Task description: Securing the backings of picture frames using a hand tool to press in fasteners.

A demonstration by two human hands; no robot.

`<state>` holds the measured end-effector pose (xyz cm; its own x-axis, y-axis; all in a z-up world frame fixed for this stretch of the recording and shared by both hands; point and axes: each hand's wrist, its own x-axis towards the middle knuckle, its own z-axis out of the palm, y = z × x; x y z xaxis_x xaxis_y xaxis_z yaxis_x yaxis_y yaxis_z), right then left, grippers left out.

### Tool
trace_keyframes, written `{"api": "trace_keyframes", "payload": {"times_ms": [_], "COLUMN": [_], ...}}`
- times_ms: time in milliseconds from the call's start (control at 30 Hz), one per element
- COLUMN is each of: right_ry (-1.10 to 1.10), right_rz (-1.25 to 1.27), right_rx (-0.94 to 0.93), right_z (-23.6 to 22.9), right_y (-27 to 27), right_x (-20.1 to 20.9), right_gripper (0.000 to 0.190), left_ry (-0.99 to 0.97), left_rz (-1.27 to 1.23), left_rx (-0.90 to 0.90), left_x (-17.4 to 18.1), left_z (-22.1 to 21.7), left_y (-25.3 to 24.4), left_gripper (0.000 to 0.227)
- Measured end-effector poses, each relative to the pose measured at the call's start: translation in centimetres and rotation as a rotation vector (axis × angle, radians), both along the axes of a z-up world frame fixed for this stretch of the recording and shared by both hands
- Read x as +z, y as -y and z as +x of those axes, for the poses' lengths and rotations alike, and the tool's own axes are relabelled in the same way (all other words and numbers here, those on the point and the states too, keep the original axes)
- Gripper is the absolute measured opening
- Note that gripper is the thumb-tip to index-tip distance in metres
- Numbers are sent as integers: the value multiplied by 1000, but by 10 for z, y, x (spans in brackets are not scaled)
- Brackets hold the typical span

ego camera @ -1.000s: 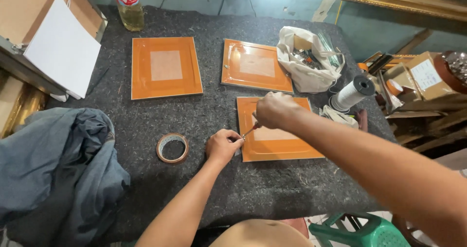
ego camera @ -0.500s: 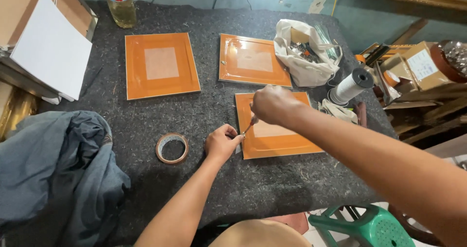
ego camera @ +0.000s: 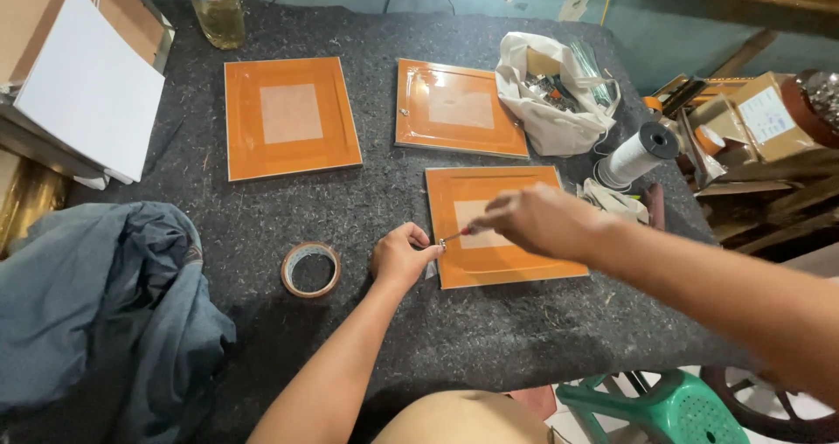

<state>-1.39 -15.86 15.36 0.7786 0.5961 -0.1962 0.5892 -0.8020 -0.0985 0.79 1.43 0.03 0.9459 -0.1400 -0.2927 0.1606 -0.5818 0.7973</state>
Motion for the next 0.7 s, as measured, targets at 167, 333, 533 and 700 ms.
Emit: {"api": "trace_keyframes", "payload": {"times_ms": [167, 333, 533, 700], "right_ry": [131, 6, -205, -143], "right_rz": [-60, 82, -279, -223], "right_rx": [-43, -504, -672, -327], "right_z": [-36, -15, 24, 29], "right_y": [10, 6, -6, 8], "right_x": [-19, -45, -10, 9], "right_gripper": [38, 25, 36, 30], "left_ry": [-18, -10, 7, 21], "left_rz": [6, 28, 56, 40], "left_rx": [2, -50, -142, -158], "left_x": [-5, -15, -19, -23], "left_z": [6, 15, 19, 19], "left_y": [5, 6, 7, 6], "left_gripper": [21, 48, 62, 68]}}
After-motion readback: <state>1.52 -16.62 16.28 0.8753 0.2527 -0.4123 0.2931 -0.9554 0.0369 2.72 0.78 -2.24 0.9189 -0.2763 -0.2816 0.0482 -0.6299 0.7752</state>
